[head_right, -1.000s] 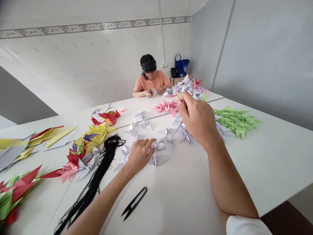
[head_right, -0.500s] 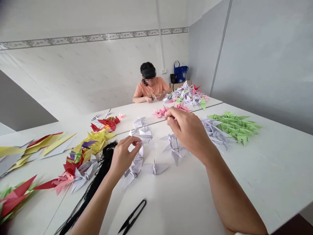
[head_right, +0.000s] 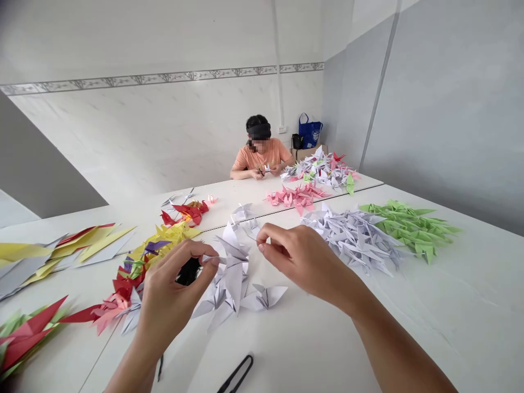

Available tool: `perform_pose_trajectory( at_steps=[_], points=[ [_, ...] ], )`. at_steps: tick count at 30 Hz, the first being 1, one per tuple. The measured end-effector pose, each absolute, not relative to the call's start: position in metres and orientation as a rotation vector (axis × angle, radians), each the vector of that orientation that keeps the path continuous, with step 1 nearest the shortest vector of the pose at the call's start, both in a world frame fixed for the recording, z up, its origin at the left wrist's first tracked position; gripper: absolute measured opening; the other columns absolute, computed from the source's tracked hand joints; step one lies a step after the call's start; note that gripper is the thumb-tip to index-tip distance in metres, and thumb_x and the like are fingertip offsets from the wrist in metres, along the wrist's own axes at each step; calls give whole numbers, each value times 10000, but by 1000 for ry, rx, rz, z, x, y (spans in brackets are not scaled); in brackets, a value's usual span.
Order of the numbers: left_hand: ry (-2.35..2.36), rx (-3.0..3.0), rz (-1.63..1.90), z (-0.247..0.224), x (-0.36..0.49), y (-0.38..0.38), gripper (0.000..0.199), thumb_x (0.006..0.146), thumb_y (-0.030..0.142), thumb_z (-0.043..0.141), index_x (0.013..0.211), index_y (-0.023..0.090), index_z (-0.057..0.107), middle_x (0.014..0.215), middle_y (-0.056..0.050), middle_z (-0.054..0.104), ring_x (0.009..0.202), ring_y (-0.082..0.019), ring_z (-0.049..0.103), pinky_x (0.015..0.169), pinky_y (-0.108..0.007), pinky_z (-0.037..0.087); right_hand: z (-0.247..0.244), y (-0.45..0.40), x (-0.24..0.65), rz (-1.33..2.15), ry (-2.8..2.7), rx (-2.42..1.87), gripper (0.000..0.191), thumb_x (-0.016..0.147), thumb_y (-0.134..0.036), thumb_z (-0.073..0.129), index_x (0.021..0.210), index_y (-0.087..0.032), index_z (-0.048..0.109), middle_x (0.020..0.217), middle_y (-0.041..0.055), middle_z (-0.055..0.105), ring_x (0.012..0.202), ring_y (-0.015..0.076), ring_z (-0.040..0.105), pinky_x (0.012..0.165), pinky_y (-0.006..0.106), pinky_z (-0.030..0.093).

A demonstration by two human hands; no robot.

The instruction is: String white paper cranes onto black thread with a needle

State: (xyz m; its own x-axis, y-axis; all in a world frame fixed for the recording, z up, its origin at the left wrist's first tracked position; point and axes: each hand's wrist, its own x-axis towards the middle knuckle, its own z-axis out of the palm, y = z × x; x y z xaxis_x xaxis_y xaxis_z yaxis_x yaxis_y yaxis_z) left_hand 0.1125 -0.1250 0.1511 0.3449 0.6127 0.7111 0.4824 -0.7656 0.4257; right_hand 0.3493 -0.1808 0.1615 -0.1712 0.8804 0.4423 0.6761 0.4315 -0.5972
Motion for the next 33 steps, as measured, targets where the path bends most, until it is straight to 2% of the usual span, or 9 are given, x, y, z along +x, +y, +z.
perform_pose_trajectory(
  at_steps=[5, 7, 10, 12, 16, 19, 21, 24, 33],
  points=[
    [1058, 2239, 1341, 151, 110, -121, 87, 891, 232, 651, 806, 241, 656, 745, 14, 613, 667, -145, 537, 607, -273, 398, 160, -182, 341, 432, -1976, -1280, 190, 1058, -314, 458, 928, -226, 566, 552, -95, 329, 488, 84, 276, 505, 230, 239],
    [1072, 2160, 1326, 150, 110, -119, 82, 881, 245, 660, 800, 236, 652, 736, 17, 614, 659, -141, 535, 632, -272, 413, 159, -182, 339, 457, -1987, -1284, 178, 1059, -306, 450, 945, -227, 562, 563, -92, 380, 491, 83, 304, 508, 229, 245],
    [1059, 2027, 1333, 149, 110, -118, 78, 866, 271, 672, 808, 226, 646, 791, 3, 637, 752, -151, 576, 716, -267, 443, 159, -181, 338, 498, -1995, -1292, 178, 1065, -303, 434, 943, -228, 541, 574, -85, 456, 492, 83, 351, 514, 229, 262],
    [1000, 1855, 1306, 149, 112, -117, 100, 866, 306, 675, 834, 219, 638, 845, -12, 650, 795, -153, 595, 715, -254, 454, 159, -181, 338, 519, -1990, -1288, 192, 1072, -319, 424, 940, -229, 531, 579, -84, 477, 492, 82, 365, 517, 228, 276],
    [827, 1417, 1162, 146, 116, -113, 217, 849, 383, 706, 887, 209, 582, 785, -5, 624, 683, -134, 584, 622, -234, 461, 157, -181, 334, 547, -1972, -1245, 196, 1067, -320, 437, 927, -228, 538, 575, -84, 454, 492, 79, 392, 517, 224, 294],
    [725, 1246, 1098, 141, 120, -111, 264, 789, 357, 766, 855, 204, 561, 737, 16, 587, 648, -119, 562, 691, -259, 509, 156, -182, 331, 566, -1953, -1196, 195, 1054, -308, 462, 903, -221, 550, 579, -79, 434, 501, 80, 410, 512, 222, 305],
    [698, 1203, 1080, 138, 123, -110, 267, 793, 356, 773, 830, 200, 561, 748, 14, 581, 673, -117, 561, 739, -261, 517, 155, -184, 329, 572, -1949, -1172, 194, 1046, -313, 478, 900, -218, 564, 579, -77, 438, 500, 80, 410, 509, 221, 311],
    [677, 1191, 1067, 136, 125, -109, 285, 817, 401, 770, 833, 200, 569, 748, 8, 590, 699, -121, 574, 707, -232, 494, 155, -185, 327, 560, -1940, -1165, 197, 1040, -307, 489, 888, -216, 574, 577, -78, 440, 494, 75, 410, 508, 218, 313],
    [732, 1185, 1064, 137, 123, -110, 297, 771, 365, 800, 865, 204, 568, 708, 15, 614, 684, -120, 593, 681, -208, 468, 155, -184, 328, 550, -1938, -1178, 188, 1035, -283, 496, 870, -218, 558, 577, -84, 448, 497, 58, 408, 509, 206, 300]
  ],
)
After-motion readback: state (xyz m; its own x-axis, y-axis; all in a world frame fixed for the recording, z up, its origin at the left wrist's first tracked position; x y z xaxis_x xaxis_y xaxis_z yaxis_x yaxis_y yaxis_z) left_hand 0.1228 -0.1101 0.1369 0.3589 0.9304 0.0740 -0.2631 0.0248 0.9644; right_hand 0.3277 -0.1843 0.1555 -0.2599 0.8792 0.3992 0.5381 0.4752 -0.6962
